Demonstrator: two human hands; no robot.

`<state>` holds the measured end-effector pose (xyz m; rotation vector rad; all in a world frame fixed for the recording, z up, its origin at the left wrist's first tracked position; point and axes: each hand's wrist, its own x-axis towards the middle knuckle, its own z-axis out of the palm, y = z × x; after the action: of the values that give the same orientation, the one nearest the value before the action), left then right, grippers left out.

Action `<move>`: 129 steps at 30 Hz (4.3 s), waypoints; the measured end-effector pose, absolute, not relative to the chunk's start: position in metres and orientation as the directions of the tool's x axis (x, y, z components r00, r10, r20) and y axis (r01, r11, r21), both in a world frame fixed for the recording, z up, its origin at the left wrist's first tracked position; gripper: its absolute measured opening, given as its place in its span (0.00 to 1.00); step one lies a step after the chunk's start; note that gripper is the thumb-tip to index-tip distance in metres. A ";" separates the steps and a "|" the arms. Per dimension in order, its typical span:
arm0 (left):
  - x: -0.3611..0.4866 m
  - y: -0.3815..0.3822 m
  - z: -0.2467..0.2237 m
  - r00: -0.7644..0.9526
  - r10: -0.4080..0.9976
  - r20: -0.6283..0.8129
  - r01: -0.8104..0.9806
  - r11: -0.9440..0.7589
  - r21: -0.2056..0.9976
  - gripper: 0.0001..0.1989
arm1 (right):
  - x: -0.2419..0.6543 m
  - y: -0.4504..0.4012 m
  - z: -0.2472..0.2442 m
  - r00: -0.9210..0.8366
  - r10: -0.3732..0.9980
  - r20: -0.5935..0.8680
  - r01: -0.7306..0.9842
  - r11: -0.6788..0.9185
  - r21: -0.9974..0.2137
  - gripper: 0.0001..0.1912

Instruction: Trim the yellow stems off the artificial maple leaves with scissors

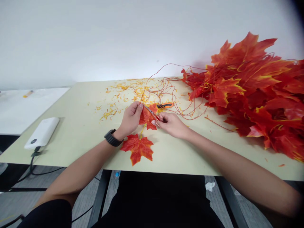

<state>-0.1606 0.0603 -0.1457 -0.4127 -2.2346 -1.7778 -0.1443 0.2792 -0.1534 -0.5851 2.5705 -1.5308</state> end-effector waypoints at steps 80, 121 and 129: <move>-0.156 0.060 -0.137 -0.952 0.064 0.301 0.305 0.084 0.949 0.22 | -0.153 0.286 -0.137 -0.997 -0.081 -0.006 0.020 -0.172 -0.985 0.37; -0.160 0.059 -0.149 -0.985 0.158 0.073 0.058 -0.099 0.993 0.32 | -0.155 0.291 -0.134 -0.999 -0.033 -0.032 0.041 -0.305 -0.951 0.21; -0.156 0.060 -0.144 -0.983 0.166 0.073 0.061 -0.075 0.995 0.32 | -0.158 0.294 -0.134 -1.000 0.000 -0.020 0.019 -0.305 -0.952 0.21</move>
<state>-0.1558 0.0604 -0.1439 -0.2686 -2.1833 -2.3426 -0.1582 0.2940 -0.1345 0.0252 1.8451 -2.5283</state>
